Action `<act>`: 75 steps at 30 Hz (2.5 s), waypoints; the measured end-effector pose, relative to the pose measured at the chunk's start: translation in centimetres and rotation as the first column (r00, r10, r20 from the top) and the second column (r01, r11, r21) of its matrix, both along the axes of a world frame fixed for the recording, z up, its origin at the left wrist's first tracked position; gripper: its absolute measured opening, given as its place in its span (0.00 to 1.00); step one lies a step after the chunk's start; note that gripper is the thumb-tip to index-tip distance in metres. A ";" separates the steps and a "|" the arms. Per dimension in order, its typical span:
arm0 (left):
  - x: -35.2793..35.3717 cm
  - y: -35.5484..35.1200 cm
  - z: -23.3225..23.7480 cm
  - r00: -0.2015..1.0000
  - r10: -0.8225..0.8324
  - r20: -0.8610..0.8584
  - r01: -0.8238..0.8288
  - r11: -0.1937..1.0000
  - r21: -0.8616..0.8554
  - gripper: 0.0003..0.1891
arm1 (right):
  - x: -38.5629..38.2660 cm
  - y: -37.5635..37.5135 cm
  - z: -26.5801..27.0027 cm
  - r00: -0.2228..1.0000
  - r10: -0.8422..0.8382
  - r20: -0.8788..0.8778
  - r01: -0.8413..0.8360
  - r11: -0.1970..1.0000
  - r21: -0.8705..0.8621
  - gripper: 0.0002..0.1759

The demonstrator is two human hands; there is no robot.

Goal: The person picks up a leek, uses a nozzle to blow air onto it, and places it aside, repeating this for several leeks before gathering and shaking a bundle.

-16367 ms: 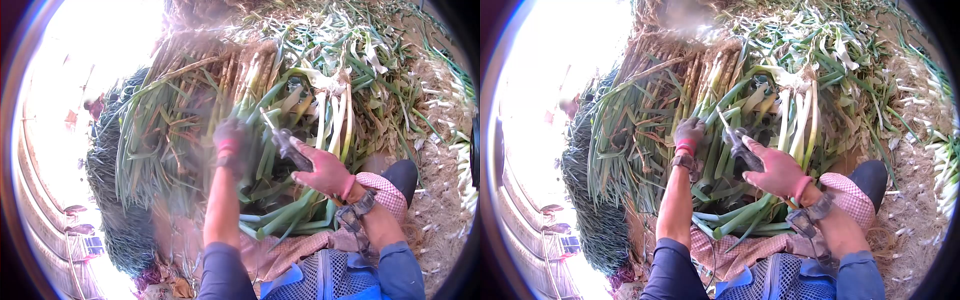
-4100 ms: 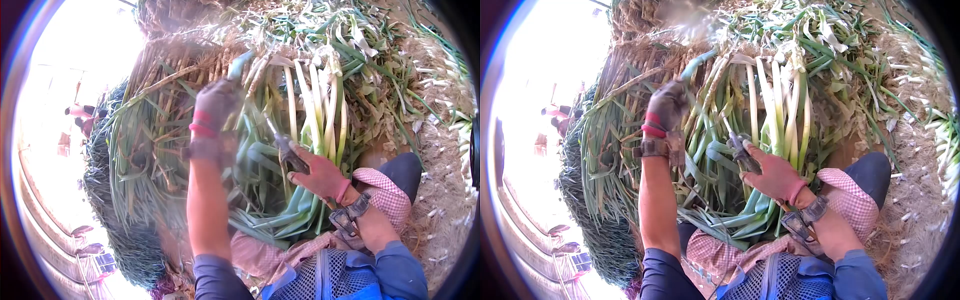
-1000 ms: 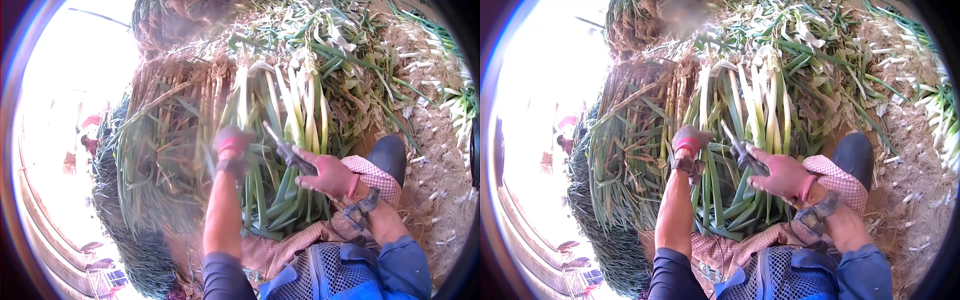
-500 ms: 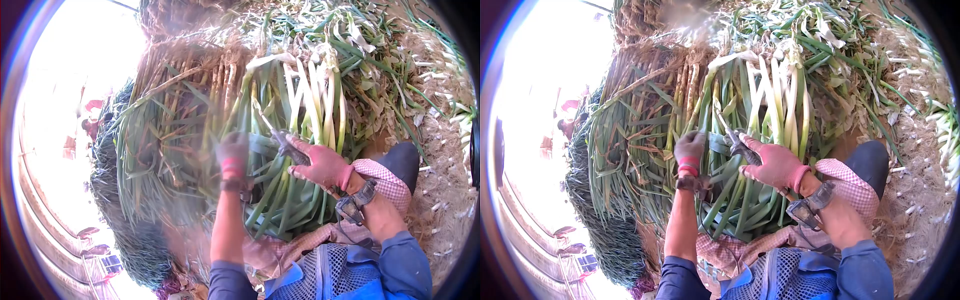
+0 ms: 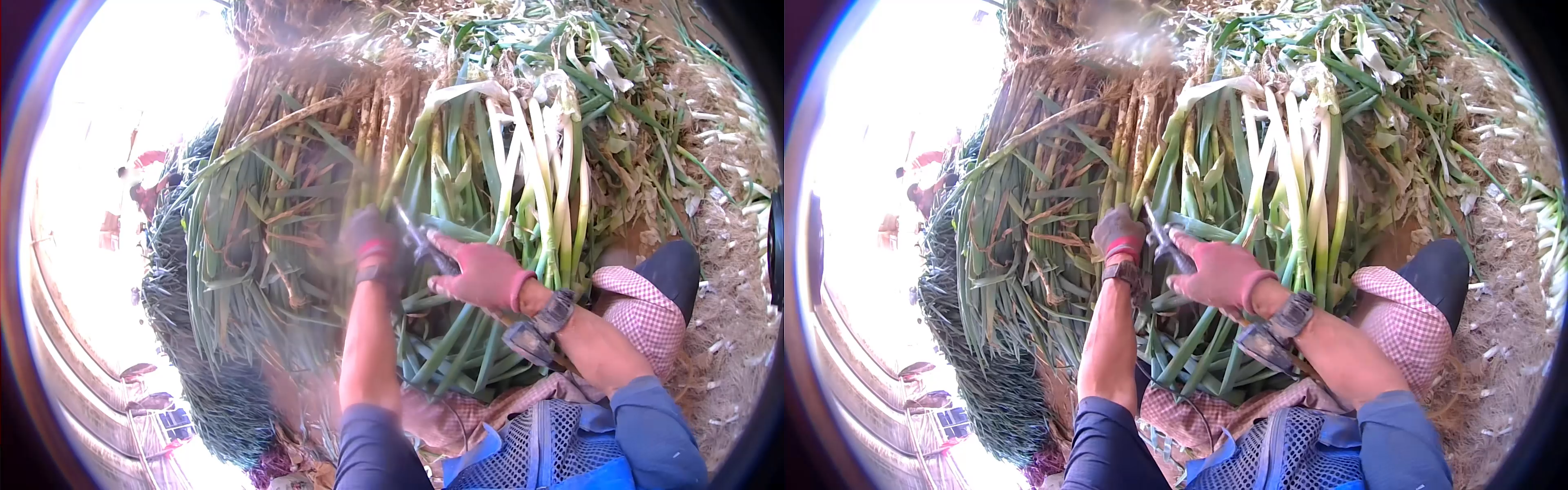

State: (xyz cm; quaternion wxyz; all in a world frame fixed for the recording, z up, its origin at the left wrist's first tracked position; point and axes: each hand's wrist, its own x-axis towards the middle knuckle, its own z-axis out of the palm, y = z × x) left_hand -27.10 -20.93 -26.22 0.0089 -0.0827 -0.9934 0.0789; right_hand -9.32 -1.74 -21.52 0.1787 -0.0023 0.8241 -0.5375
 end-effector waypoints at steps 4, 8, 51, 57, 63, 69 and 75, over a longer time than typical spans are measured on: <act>0.0 0.2 1.7 0.995 0.052 0.080 -0.053 0.998 0.014 0.16 | -1.0 -0.1 0.6 0.998 0.011 0.056 -0.013 0.999 0.037 0.50; 0.7 0.2 3.9 0.986 0.047 0.157 -0.054 0.998 0.041 0.17 | -1.3 -0.5 -2.0 0.984 -0.125 -0.130 0.132 0.990 0.043 0.51; 10.6 5.8 4.5 0.952 0.022 0.305 -0.093 0.972 0.218 0.27 | 5.1 11.3 -7.1 0.871 -0.441 -0.217 0.425 0.897 -0.119 0.44; 9.5 12.8 7.1 0.943 -0.071 0.326 -0.035 0.951 0.306 0.26 | 5.0 12.5 -5.5 0.890 -0.364 -0.274 0.326 0.929 -0.175 0.43; 11.1 9.9 0.7 0.878 -0.059 0.475 -0.093 0.953 0.289 0.31 | 5.8 13.2 -4.3 0.932 -0.331 -0.150 0.314 0.941 -0.126 0.45; 17.2 9.2 -1.1 0.769 -0.319 0.554 -0.037 0.843 0.537 0.21 | 5.4 11.7 -1.5 0.963 -0.245 -0.117 0.255 0.963 0.086 0.50; 16.2 8.1 1.4 0.717 -0.337 0.611 -0.142 0.787 0.600 0.21 | 3.8 9.4 -0.5 0.991 -0.121 -0.055 0.127 0.983 0.129 0.50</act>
